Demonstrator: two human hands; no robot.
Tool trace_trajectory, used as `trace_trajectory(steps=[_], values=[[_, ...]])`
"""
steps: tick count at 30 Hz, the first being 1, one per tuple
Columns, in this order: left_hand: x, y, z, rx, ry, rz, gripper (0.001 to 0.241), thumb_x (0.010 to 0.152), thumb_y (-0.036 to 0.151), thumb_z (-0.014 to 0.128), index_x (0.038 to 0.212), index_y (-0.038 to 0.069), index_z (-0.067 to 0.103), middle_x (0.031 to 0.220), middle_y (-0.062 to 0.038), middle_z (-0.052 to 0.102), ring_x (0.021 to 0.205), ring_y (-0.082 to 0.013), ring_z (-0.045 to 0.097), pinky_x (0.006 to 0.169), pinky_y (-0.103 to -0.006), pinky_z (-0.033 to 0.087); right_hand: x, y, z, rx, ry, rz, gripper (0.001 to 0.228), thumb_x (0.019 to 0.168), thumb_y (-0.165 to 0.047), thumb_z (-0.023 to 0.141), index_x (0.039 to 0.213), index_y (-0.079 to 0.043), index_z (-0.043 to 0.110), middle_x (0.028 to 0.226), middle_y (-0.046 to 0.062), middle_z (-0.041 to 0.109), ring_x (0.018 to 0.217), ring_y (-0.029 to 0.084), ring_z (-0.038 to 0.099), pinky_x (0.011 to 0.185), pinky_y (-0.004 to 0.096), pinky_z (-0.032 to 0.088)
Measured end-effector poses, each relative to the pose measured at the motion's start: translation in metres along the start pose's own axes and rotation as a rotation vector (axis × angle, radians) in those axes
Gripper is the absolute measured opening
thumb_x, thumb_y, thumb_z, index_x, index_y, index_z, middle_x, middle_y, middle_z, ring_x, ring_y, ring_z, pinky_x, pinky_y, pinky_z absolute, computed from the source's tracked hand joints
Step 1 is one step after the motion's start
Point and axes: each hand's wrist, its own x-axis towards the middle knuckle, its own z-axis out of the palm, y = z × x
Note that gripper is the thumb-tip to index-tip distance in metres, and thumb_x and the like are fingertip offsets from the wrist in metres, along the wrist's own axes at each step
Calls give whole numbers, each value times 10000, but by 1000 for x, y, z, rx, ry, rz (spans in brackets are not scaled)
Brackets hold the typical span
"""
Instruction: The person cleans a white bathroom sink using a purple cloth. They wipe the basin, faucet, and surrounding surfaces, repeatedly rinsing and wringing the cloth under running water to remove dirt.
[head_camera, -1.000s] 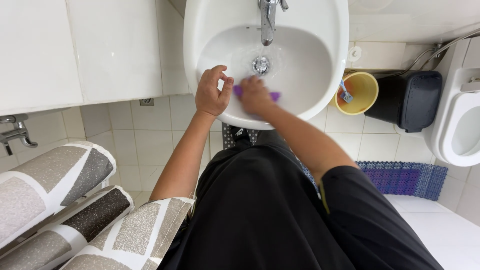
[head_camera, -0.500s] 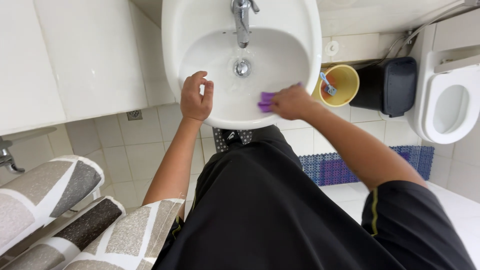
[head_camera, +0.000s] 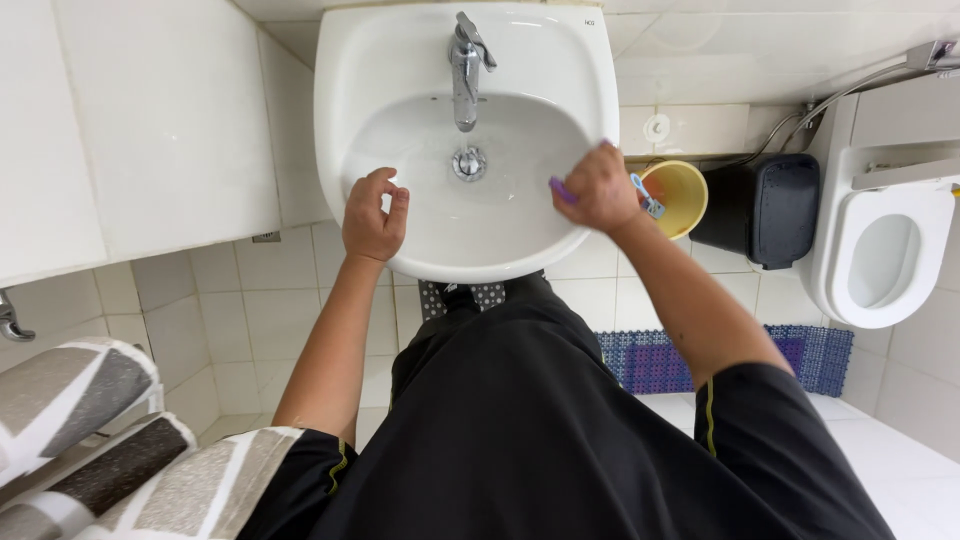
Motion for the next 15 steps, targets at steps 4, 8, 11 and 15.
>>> trace_trajectory(steps=[4,8,11,15], values=[[1,-3,6,68,36,32,352,1063,352,622,1224,40,646,896,-73,670,863,-247,614,726,-375,513,54,45,12,-102,23,-74,143,724,-227,777,657,-164,668,657,31,568,760,253,569,916,440,478],[3,-1,10,130,57,-28,347,1059,361,633,1223,56,650,896,-45,672,821,-230,596,698,-368,507,104,75,28,-152,-154,-6,282,837,-224,778,624,-155,606,650,27,582,691,242,532,800,408,443],[4,3,12,187,39,-88,347,1040,380,645,1205,76,663,872,-26,665,803,-221,595,667,-360,511,115,78,24,-39,-40,-60,380,910,-311,830,658,-132,609,691,40,589,740,251,542,835,417,447],[7,9,13,223,33,-130,368,1029,405,652,1201,79,659,892,-26,663,798,-211,600,635,-357,515,84,69,8,61,143,41,421,873,-445,860,831,-82,650,876,80,661,898,296,588,929,460,443]])
